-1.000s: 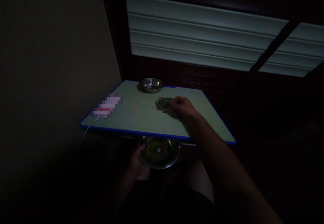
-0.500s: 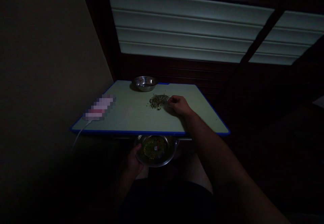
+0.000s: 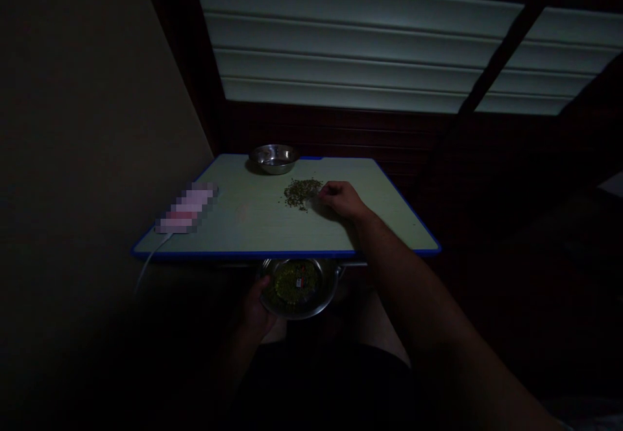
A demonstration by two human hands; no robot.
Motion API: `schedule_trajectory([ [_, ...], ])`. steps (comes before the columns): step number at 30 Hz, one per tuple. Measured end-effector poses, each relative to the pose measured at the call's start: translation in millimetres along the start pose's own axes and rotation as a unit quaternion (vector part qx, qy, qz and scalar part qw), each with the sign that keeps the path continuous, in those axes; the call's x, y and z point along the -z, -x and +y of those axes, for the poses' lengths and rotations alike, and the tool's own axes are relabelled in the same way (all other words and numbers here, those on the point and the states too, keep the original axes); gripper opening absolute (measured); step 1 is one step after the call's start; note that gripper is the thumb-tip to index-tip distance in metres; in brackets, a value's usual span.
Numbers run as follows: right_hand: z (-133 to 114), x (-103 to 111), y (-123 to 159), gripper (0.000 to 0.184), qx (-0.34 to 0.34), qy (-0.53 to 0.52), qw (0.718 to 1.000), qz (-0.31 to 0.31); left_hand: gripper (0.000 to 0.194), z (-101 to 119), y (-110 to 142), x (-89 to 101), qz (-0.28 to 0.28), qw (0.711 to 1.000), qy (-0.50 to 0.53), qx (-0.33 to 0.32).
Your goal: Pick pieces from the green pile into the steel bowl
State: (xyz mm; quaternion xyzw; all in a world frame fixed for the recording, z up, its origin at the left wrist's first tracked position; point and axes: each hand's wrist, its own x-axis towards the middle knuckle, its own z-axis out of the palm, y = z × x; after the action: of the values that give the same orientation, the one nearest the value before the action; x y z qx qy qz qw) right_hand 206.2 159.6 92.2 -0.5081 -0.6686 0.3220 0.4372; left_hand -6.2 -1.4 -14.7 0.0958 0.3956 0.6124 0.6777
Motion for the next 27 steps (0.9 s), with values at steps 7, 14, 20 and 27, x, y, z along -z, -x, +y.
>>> schedule_trajectory([
  [7, 0.3, -0.7, 1.1, 0.015, -0.009, 0.0, 1.0, -0.002, 0.022, 0.2, -2.5, 3.7, -0.025, 1.0, -0.007, 0.002],
  [14, 4.0, -0.9, -0.2, 0.016, 0.004, -0.002, 1.0, -0.002, 0.022, 0.1, -2.3, 4.0, -0.019, 1.0, -0.005, 0.01],
  [20, -1.5, -1.1, 2.0, 0.015, -0.002, -0.007, 1.0, -0.024, 0.018, 1.4, -0.3, 1.3, -0.014, 1.0, -0.008, 0.008],
  [27, -3.5, -1.0, 4.4, 0.015, -0.029, -0.042, 0.998, -0.039, 0.018, -0.2, -2.4, 0.7, 0.008, 1.0, -0.009, 0.006],
])
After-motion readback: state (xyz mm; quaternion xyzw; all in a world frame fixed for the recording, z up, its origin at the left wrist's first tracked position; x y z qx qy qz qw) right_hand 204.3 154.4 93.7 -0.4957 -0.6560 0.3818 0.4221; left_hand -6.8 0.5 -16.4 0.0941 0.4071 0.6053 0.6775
